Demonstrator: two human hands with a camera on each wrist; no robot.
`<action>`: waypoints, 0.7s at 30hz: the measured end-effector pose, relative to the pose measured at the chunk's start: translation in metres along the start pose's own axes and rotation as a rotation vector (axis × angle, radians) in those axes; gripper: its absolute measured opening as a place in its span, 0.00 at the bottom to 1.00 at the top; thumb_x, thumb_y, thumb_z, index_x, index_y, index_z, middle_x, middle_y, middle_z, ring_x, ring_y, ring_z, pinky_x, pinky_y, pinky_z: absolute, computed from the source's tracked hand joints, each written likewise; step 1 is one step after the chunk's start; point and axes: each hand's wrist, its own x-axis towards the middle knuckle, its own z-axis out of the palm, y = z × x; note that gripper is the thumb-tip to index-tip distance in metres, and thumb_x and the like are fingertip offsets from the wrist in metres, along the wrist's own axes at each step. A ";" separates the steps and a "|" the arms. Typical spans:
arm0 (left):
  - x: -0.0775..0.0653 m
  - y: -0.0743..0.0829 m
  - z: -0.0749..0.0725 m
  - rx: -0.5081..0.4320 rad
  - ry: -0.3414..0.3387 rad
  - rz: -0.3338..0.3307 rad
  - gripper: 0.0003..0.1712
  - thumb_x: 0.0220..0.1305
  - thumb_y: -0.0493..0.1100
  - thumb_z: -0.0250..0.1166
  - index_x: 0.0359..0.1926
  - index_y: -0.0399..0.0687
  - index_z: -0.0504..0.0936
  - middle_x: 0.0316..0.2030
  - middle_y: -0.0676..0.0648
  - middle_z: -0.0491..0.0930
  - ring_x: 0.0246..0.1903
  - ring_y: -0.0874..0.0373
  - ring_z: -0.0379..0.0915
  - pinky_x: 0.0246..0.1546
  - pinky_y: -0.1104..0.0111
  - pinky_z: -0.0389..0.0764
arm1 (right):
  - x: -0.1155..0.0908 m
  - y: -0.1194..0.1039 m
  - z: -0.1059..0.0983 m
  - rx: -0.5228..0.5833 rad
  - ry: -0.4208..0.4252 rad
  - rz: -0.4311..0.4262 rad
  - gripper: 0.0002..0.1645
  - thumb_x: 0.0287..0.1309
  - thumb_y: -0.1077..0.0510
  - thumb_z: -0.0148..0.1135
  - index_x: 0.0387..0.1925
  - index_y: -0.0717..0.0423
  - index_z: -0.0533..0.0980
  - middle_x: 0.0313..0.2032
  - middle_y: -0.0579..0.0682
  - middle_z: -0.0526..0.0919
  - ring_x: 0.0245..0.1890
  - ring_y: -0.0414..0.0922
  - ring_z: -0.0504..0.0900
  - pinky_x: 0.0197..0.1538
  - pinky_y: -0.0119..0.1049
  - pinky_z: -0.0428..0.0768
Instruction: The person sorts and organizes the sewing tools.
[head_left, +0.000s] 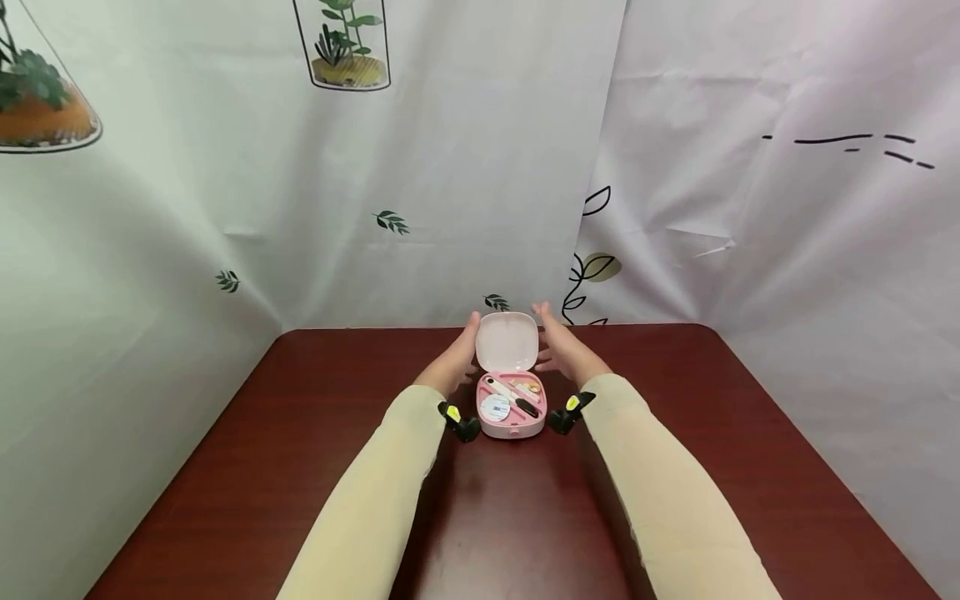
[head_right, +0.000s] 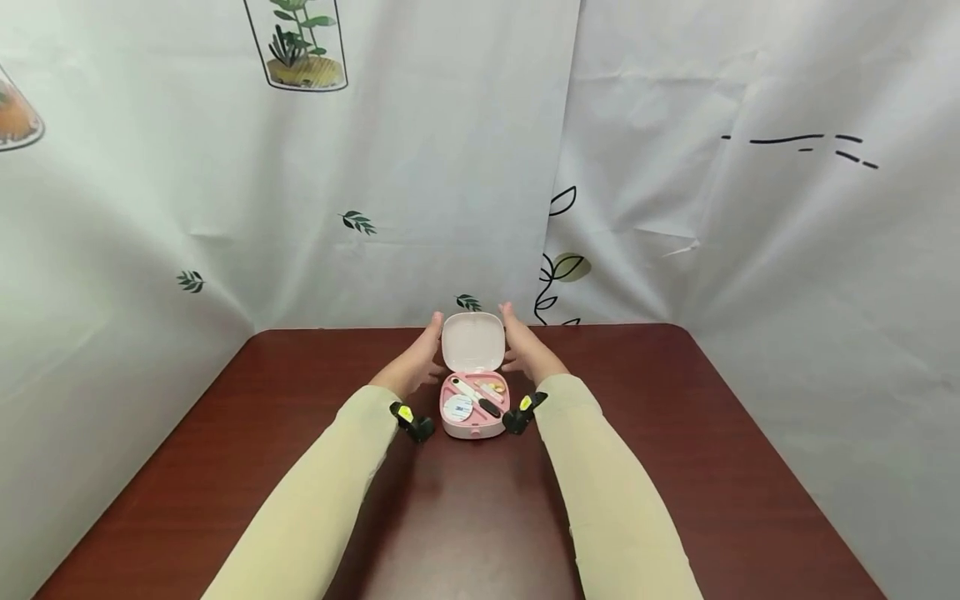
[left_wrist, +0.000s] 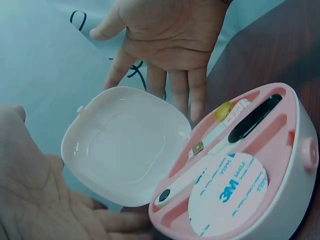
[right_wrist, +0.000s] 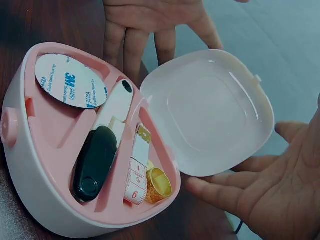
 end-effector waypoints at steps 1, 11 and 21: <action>0.001 0.000 0.001 -0.024 0.001 -0.017 0.53 0.67 0.81 0.32 0.81 0.54 0.51 0.78 0.34 0.49 0.70 0.28 0.57 0.71 0.39 0.56 | 0.001 0.000 0.001 0.002 -0.017 -0.002 0.45 0.70 0.24 0.20 0.81 0.34 0.39 0.77 0.66 0.51 0.67 0.72 0.67 0.66 0.63 0.68; 0.011 -0.004 -0.002 -0.114 -0.005 0.085 0.46 0.70 0.77 0.36 0.81 0.64 0.49 0.79 0.41 0.47 0.70 0.31 0.59 0.73 0.42 0.53 | 0.009 0.008 0.007 0.143 -0.041 -0.096 0.48 0.68 0.22 0.23 0.82 0.37 0.42 0.79 0.58 0.46 0.71 0.67 0.61 0.74 0.59 0.58; 0.011 -0.025 -0.012 -0.082 -0.059 0.323 0.36 0.79 0.65 0.38 0.81 0.67 0.46 0.80 0.49 0.43 0.75 0.41 0.50 0.74 0.46 0.53 | 0.006 0.028 0.009 -0.020 -0.068 -0.258 0.38 0.78 0.35 0.35 0.81 0.42 0.46 0.78 0.55 0.49 0.76 0.60 0.54 0.74 0.57 0.56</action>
